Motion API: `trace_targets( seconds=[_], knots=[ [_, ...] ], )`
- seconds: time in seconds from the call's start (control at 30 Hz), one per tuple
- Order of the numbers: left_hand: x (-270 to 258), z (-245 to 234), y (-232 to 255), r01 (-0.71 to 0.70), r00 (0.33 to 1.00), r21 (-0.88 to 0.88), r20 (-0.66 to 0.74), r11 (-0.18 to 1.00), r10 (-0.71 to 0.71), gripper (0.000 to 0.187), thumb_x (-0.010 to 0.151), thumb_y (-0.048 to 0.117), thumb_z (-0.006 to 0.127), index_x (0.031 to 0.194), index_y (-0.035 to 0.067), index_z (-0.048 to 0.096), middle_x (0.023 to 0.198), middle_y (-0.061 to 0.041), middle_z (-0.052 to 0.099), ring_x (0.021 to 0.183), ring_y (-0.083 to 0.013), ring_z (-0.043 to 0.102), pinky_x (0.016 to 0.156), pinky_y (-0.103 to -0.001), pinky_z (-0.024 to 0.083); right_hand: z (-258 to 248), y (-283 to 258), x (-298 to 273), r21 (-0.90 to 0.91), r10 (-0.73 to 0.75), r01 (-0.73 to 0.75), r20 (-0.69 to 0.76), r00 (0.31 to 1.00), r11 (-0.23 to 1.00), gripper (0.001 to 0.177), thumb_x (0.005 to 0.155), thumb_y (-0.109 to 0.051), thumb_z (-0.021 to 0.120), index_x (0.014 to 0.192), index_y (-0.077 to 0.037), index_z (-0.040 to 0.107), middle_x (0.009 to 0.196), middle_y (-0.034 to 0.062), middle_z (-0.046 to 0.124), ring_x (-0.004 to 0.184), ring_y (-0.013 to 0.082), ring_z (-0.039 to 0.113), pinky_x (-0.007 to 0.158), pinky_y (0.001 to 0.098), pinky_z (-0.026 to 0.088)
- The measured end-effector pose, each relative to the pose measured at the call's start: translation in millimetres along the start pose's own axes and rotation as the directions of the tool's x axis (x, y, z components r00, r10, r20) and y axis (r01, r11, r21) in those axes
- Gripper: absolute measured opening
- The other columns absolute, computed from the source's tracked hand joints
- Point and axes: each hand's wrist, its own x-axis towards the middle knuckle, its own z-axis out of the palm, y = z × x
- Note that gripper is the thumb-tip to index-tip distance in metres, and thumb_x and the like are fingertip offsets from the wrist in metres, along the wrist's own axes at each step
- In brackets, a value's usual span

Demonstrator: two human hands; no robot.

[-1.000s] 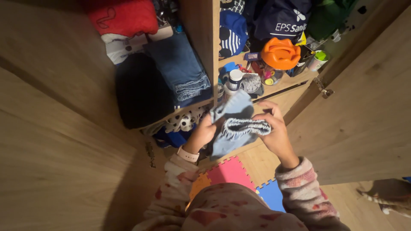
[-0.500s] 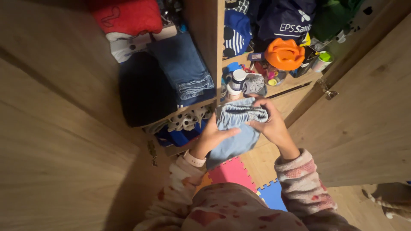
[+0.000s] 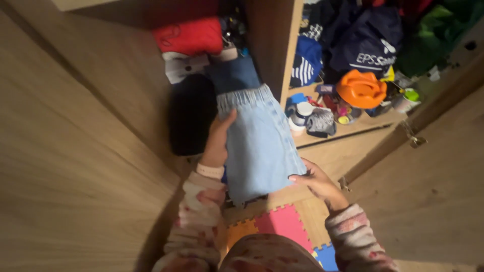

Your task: Organizing and storing folded children's clothes from a bed into a closet.

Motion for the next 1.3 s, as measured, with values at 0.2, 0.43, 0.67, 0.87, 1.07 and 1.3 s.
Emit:
trace_targets(
  seconds=[0.2,0.43,0.67,0.87,1.07,1.3],
  knots=[
    [42,-2,42,0.127,0.991,-0.208,0.067,0.970,-0.116,0.060,0.078,0.043,0.088,0.125,0.010,0.070,0.112,-0.012,0.074,0.096,-0.0233,0.071,0.089,-0.035,0.057,65,-43,30,0.358,-0.107,0.152,-0.142,0.984,0.921,0.053,0.088,-0.004,0.071,0.137,0.005,0.052,0.104,0.0102,0.070,0.083,0.0301,0.076,0.076,0.0555,0.065],
    [160,-10,48,0.209,0.972,-0.203,0.151,0.957,-0.180,0.067,0.077,0.044,0.089,0.126,0.003,0.070,0.115,-0.015,0.075,0.099,-0.0256,0.075,0.087,-0.038,0.062,55,10,122,0.351,-0.089,0.152,-0.189,0.978,0.924,0.035,0.093,-0.012,0.072,0.120,0.004,0.058,0.101,0.0096,0.069,0.094,0.0306,0.076,0.086,0.0505,0.063],
    [177,40,74,0.107,0.992,0.196,0.037,0.975,-0.117,0.116,0.078,0.063,0.081,0.163,0.016,0.018,0.168,-0.012,0.027,0.155,-0.0251,0.024,0.126,-0.046,0.020,79,-26,156,0.228,-0.063,0.143,-0.326,0.943,0.963,0.024,0.098,-0.015,0.070,0.105,0.005,0.060,0.095,0.0089,0.061,0.097,0.0333,0.073,0.091,0.0492,0.062],
    [156,43,57,0.177,0.974,0.166,0.113,0.970,-0.197,0.113,0.083,0.067,0.070,0.163,0.007,0.017,0.169,-0.019,0.018,0.157,-0.0306,0.015,0.129,-0.046,0.014,90,-39,148,0.087,-0.050,0.084,-0.334,0.941,0.993,0.035,0.093,-0.009,0.067,0.120,0.008,0.054,0.110,0.0173,0.063,0.100,0.0341,0.072,0.088,0.0434,0.062],
    [174,35,38,0.173,0.978,0.145,0.087,0.974,-0.187,0.102,0.085,0.066,0.069,0.158,0.004,0.031,0.166,-0.021,0.028,0.154,-0.0312,0.025,0.129,-0.044,0.022,84,-28,146,-0.937,-0.616,0.184,-0.041,0.787,0.298,0.024,0.086,-0.022,0.076,0.106,-0.015,0.066,0.091,0.0020,0.069,0.082,0.0229,0.074,0.063,0.0316,0.058],
    [266,27,-13,-0.020,1.000,0.533,0.014,0.846,0.015,0.086,0.097,0.067,0.051,0.155,0.005,0.038,0.156,-0.020,0.046,0.141,-0.0325,0.050,0.116,-0.048,0.045,95,-47,174,-0.960,-0.598,0.279,0.239,0.765,-0.027,0.031,0.093,-0.010,0.059,0.121,-0.015,0.070,0.124,0.0005,0.070,0.108,0.0263,0.072,0.083,0.0356,0.061]
  ],
)
